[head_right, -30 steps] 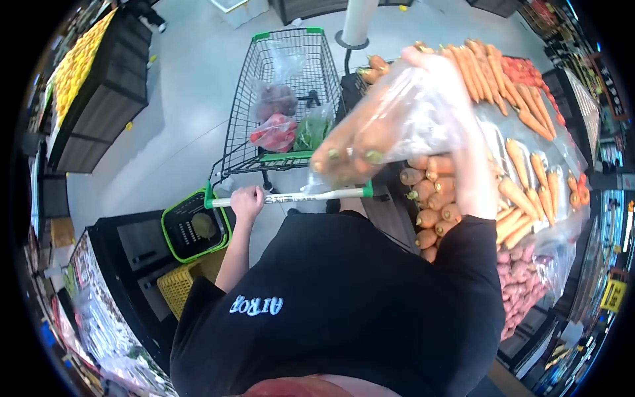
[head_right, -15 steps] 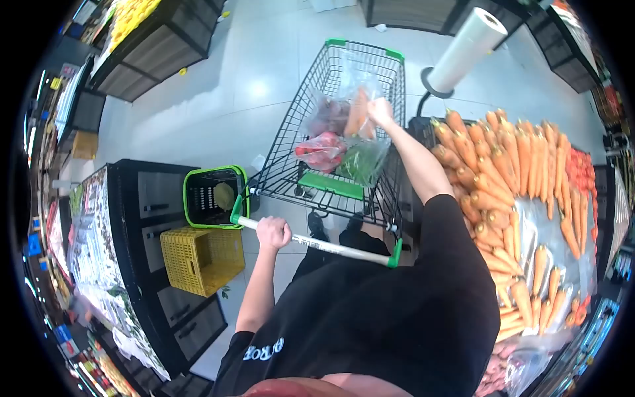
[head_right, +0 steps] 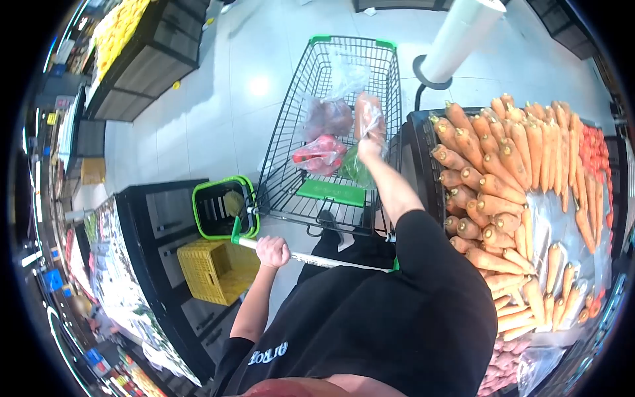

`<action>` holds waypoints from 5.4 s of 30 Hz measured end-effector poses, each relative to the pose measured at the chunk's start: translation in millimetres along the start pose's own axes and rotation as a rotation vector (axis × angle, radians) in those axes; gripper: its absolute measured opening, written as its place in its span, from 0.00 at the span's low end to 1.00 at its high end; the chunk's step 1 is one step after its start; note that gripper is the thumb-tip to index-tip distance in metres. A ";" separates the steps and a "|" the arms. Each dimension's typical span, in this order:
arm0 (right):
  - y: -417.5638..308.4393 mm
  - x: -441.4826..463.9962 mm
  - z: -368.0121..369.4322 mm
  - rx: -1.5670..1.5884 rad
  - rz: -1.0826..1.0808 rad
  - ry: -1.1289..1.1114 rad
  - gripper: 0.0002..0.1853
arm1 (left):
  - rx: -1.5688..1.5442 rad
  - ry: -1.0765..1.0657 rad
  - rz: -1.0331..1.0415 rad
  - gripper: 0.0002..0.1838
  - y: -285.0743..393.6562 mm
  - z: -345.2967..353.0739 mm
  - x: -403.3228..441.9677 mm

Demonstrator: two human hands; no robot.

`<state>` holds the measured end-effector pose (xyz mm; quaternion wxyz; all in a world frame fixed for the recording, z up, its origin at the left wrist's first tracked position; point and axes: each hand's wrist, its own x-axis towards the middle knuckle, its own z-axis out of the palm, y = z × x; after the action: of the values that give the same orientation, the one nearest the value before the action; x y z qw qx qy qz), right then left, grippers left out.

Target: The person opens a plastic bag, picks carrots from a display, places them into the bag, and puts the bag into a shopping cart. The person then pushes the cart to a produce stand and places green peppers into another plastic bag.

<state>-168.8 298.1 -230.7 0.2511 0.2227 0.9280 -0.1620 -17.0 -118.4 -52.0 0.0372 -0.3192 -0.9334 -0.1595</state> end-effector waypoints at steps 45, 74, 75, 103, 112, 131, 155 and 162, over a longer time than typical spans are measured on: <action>-75.4 -223.3 -55.2 0.114 -0.243 1.013 0.10 | -0.335 0.006 0.088 0.23 -213.8 35.9 378.2; -195.1 79.1 -400.3 1.627 -0.223 1.245 0.30 | -1.586 -0.649 0.342 0.30 9.2 96.4 698.2; -200.7 81.6 -408.8 1.195 -0.238 1.351 0.29 | -1.970 -0.937 0.054 0.32 1.9 92.1 716.8; -77.8 196.1 -321.2 0.318 1.088 0.719 0.24 | -0.581 -1.398 -0.262 0.26 -286.0 240.7 884.1; -7.2 219.8 -361.3 0.404 1.109 0.683 0.24 | -0.614 -1.370 -0.231 0.26 -199.4 254.1 934.6; 131.6 260.9 -414.8 0.432 1.204 0.742 0.22 | -0.539 -1.524 -0.059 0.25 -6.3 334.6 1042.3; 315.9 292.2 -467.3 0.344 1.341 0.875 0.20 | -0.283 -1.764 0.224 0.27 230.9 444.1 1248.0; 389.0 297.6 -478.8 0.327 1.342 0.959 0.19 | -0.247 -1.768 0.112 0.28 244.8 454.1 1271.8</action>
<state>-395.4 924.5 -71.0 -0.1630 0.8056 0.5696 0.0015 -862.7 952.8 -196.8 -0.7227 -0.3724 -0.5803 0.0475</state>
